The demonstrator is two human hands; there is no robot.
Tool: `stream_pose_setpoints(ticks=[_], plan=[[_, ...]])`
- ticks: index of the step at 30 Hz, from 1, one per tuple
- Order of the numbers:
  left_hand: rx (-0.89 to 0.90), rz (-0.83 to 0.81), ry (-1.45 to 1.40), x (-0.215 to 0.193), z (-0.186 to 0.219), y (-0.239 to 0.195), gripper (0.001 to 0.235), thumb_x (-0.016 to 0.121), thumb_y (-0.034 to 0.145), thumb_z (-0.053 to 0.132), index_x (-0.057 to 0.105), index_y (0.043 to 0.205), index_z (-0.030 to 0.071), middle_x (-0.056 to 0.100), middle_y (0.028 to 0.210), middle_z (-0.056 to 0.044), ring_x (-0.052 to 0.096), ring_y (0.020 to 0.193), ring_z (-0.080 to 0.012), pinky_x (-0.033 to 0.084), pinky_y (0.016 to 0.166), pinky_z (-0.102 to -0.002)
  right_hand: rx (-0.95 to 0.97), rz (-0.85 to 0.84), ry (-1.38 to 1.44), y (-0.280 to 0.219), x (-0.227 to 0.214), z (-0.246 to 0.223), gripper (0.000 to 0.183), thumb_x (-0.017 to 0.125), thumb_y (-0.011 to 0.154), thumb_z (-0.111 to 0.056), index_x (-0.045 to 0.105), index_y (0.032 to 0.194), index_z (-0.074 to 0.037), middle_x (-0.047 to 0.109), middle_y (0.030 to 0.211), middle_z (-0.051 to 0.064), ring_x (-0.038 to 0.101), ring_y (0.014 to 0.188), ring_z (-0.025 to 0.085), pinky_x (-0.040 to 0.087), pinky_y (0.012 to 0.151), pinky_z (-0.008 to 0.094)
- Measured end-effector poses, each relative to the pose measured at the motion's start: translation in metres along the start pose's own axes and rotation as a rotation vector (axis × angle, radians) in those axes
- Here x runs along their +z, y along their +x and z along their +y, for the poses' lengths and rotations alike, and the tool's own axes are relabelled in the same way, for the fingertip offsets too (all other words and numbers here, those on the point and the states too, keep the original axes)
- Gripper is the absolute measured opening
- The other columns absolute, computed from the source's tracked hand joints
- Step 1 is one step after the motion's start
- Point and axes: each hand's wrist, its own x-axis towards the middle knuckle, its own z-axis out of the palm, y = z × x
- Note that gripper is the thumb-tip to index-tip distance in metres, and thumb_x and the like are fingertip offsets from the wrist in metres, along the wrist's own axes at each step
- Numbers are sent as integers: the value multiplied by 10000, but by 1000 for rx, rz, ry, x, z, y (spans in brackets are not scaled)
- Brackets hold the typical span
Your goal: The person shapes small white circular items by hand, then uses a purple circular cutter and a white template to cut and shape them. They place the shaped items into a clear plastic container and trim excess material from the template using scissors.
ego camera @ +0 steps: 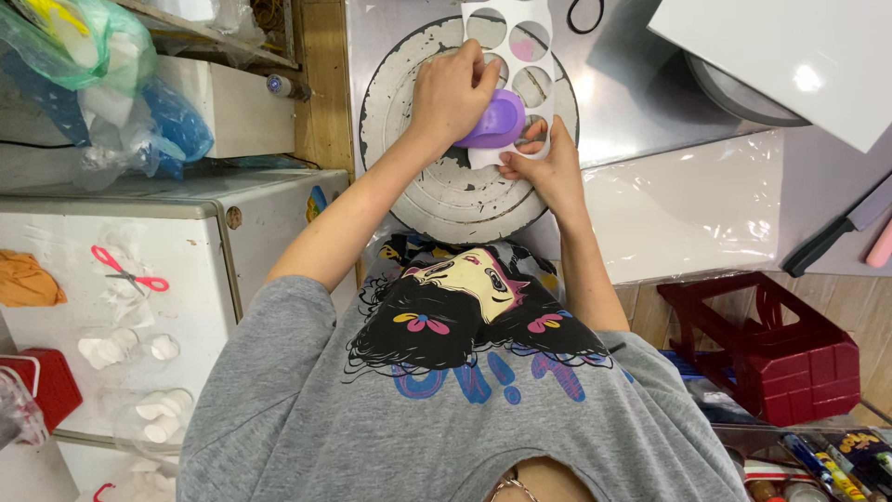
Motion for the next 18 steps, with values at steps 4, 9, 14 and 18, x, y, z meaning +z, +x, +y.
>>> stream_pose_setpoints(ticks=[4, 9, 14, 18], plan=[[-14, -3, -49, -3, -1, -5, 289, 659, 957, 279, 585, 792, 53, 672, 658, -91, 663, 627, -324, 502, 620, -468, -3, -6, -29, 3, 0, 2, 365, 711, 856, 93, 437, 1066, -25, 681, 859, 131, 767, 771, 233, 663, 674, 315], [23, 5, -136, -5, -6, -4, 184, 598, 990, 157, 585, 859, 28, 649, 730, -161, 648, 696, -385, 485, 649, -490, 41, -16, 19, 3, -2, 0, 365, 726, 856, 91, 437, 1046, -24, 663, 851, 133, 760, 768, 243, 669, 684, 333], [84, 26, -246, -4, -11, -8, 150, 559, 993, 103, 557, 871, 14, 645, 733, -157, 649, 713, -376, 486, 681, -491, 43, 14, 56, 4, 1, 5, 375, 724, 848, 90, 426, 1042, -26, 646, 871, 123, 752, 759, 243, 666, 659, 332], [85, 59, -180, -3, -9, -8, 164, 597, 988, 138, 564, 871, 28, 646, 753, -141, 651, 732, -371, 487, 683, -487, 39, 17, 16, 5, -3, 9, 362, 719, 851, 90, 438, 1051, -21, 636, 880, 118, 764, 760, 250, 660, 642, 328]])
